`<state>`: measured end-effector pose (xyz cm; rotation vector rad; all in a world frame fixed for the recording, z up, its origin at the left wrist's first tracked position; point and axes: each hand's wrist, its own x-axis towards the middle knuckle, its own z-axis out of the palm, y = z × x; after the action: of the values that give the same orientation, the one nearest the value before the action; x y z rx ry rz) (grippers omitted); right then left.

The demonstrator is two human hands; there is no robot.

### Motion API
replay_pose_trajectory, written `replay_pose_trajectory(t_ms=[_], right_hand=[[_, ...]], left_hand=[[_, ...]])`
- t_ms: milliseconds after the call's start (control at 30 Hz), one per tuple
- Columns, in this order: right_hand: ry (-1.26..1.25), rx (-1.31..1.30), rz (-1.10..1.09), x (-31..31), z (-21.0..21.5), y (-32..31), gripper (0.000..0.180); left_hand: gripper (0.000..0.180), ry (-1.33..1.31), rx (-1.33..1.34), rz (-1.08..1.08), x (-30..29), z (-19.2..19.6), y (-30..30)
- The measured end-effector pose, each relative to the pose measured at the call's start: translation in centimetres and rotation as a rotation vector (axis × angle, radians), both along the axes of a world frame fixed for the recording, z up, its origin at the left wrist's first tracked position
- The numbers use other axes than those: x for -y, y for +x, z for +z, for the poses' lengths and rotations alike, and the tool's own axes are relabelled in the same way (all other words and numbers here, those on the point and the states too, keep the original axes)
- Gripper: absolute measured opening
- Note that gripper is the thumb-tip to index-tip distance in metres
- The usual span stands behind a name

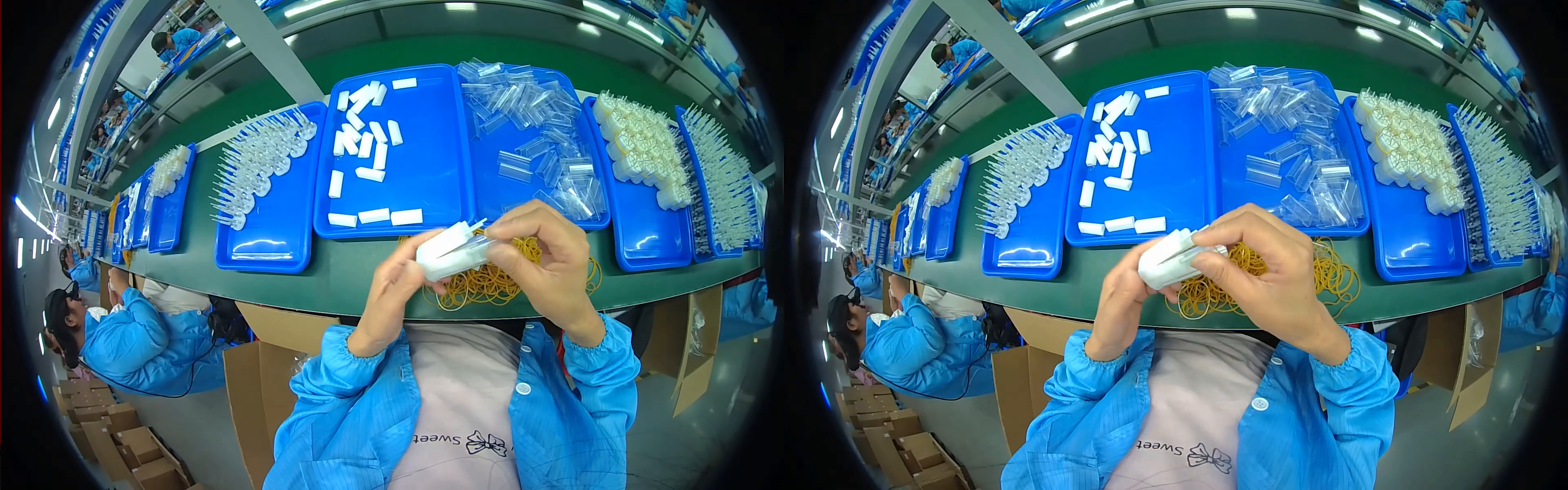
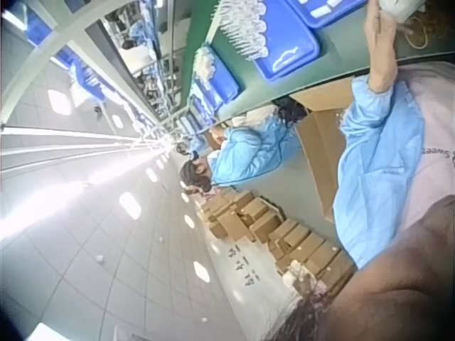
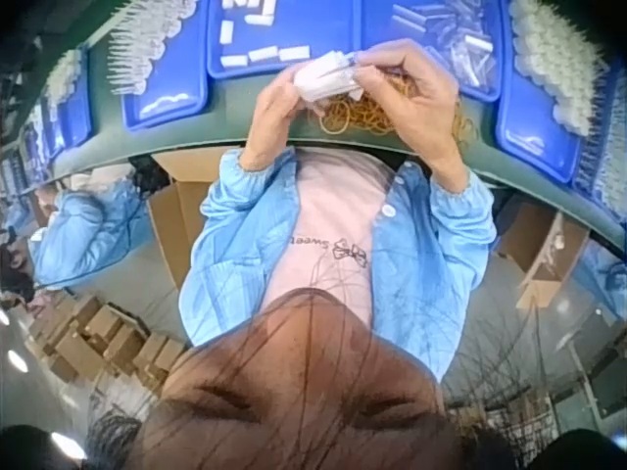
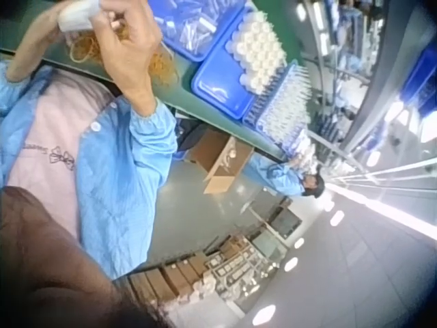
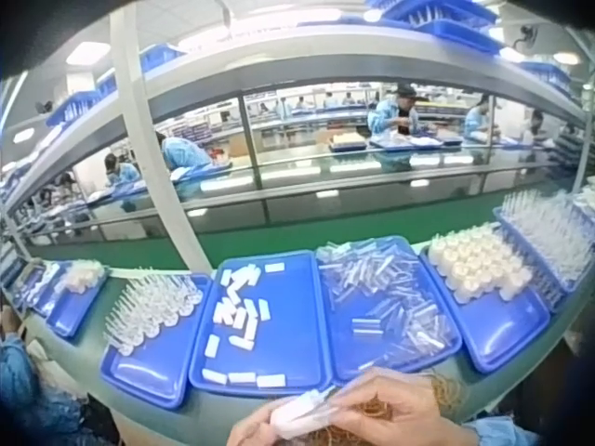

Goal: The person assembles small plastic components by hand on a factory production line, taking them from blue trays and securing them with rubber bands.

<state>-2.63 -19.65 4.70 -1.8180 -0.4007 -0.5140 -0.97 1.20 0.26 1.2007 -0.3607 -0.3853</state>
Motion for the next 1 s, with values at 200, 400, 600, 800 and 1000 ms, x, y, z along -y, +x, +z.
replay_pose_trajectory(t_ms=[200, 400, 600, 800, 1000], right_hand=[[-0.318, 0.152, -0.098, 0.3, 1.2, -1.0, 0.034], [-0.608, 0.251, -0.122, -1.1, 1.3, -2.7, 0.085], [-0.644, 0.303, -0.226, -2.5, -0.2, -2.3, 0.091], [-0.575, 0.323, -0.277, -3.1, -0.5, -1.9, 0.084], [-0.532, 0.275, -0.203, -3.0, -0.3, -1.7, 0.078]], left_hand=[[0.067, -0.140, -0.284, -0.128, 0.2, 0.0, -0.5], [0.076, -0.247, -0.371, -0.109, 1.0, 1.3, -1.1], [0.071, -0.248, -0.321, -0.064, 1.2, 1.2, -2.2], [0.067, -0.235, -0.261, -0.059, 1.5, 1.5, -2.8], [0.069, -0.229, -0.286, -0.026, 1.5, 1.7, -3.0]])
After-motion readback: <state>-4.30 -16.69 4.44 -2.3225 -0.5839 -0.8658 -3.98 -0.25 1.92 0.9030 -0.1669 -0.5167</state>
